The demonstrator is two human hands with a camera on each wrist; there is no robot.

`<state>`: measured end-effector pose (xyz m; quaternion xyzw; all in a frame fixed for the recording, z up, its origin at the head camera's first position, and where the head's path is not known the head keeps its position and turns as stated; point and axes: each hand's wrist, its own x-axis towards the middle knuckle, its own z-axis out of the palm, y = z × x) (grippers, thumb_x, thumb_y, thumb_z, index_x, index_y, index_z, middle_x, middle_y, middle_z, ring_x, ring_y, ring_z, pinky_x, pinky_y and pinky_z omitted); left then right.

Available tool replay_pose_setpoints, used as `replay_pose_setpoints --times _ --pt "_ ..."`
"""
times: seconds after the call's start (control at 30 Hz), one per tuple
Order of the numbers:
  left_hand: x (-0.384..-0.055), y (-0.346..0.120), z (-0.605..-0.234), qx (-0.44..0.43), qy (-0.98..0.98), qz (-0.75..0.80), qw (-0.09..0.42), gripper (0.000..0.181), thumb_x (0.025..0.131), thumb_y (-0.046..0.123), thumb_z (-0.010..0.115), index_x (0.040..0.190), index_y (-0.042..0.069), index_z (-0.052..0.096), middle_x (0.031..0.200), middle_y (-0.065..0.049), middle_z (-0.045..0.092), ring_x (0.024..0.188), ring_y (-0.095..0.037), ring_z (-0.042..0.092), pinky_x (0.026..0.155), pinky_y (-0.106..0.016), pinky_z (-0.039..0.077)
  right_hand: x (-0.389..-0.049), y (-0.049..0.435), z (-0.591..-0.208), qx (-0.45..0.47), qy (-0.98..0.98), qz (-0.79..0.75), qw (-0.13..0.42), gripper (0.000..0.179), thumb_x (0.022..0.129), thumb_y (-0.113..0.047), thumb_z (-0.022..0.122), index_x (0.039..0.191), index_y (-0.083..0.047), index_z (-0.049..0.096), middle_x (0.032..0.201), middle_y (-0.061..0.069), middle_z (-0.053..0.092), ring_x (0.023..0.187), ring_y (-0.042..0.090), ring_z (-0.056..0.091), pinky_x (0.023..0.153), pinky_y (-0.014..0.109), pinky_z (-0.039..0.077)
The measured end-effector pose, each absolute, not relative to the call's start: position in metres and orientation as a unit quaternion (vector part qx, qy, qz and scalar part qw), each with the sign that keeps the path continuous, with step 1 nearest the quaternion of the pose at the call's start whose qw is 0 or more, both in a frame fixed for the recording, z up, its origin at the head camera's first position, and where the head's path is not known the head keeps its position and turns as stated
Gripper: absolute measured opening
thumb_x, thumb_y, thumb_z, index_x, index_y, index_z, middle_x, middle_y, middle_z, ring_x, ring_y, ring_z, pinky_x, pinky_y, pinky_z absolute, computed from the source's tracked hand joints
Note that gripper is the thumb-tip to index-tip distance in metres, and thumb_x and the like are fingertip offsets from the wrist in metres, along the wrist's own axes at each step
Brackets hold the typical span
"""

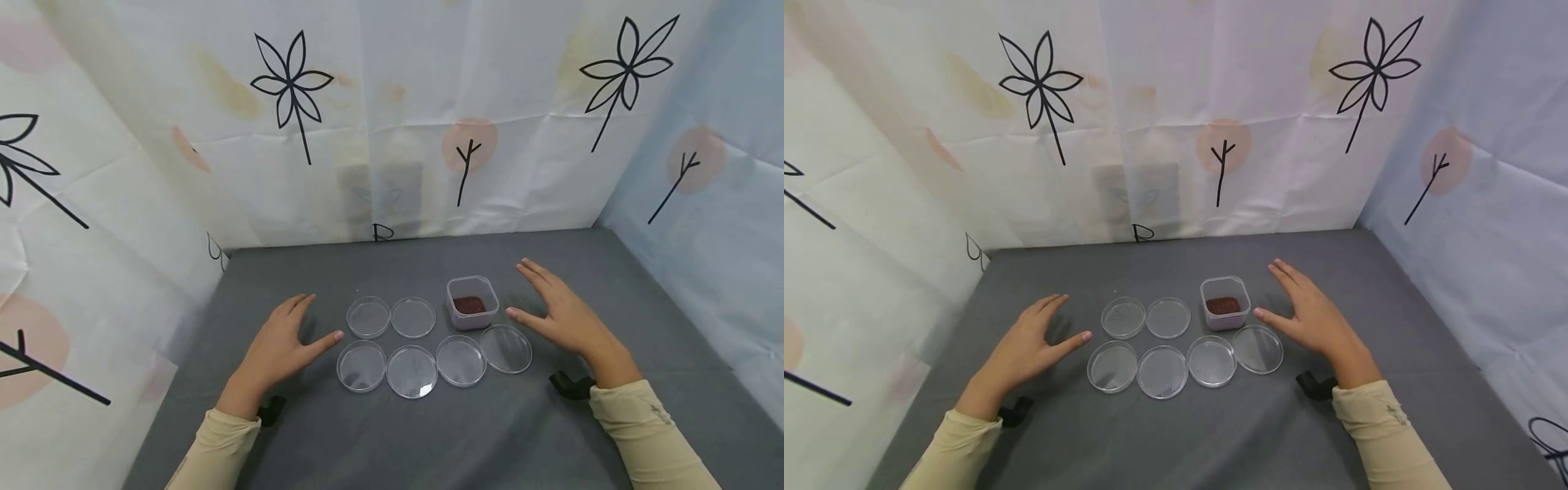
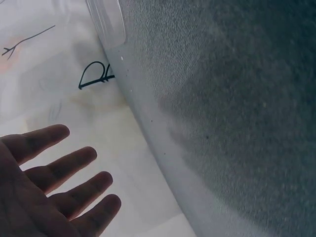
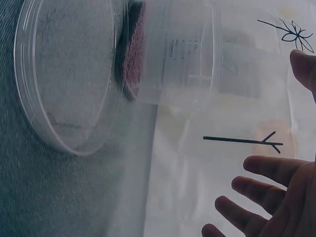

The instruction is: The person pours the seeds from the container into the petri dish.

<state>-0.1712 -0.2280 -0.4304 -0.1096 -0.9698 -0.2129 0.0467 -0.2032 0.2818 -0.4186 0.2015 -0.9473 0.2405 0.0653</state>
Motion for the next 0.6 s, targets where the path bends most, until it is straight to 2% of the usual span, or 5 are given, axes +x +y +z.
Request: replay_pose_setpoints --times 0.23,0.47,0.6 --pt "-0.179 -0.221 -0.434 -0.123 -0.962 -0.243 0.037 0.087 0.100 0.067 0.061 0.161 0.007 0.046 0.164 -0.021 0.044 0.151 -0.046 0.041 0.115 -0.069 0.042 -0.209 0.277 -0.423 0.197 -0.935 0.292 0.031 0.087 0.098 -0.040 0.077 0.168 -0.014 0.032 0.172 0.019 0.031 0.157 0.049 0.029 0.118 0.075 0.029" --pt "-0.187 -0.211 -0.439 -0.144 -0.951 -0.271 0.037 0.082 0.100 0.061 0.066 0.158 0.006 0.049 0.161 -0.020 0.047 0.149 -0.044 0.045 0.115 -0.067 0.043 -0.210 0.268 -0.427 0.201 -0.925 0.322 0.016 0.087 0.095 -0.036 0.081 0.166 -0.011 0.037 0.168 0.021 0.038 0.146 0.051 0.044 0.113 0.071 0.040" --pt "-0.189 -0.206 -0.444 -0.150 -0.946 -0.287 0.031 0.084 0.100 0.061 0.067 0.158 0.003 0.048 0.160 -0.021 0.048 0.148 -0.045 0.046 0.115 -0.066 0.043 -0.209 0.263 -0.429 0.216 -0.918 0.332 0.014 0.087 0.093 -0.034 0.084 0.164 -0.009 0.040 0.164 0.022 0.043 0.142 0.050 0.048 0.111 0.070 0.043"
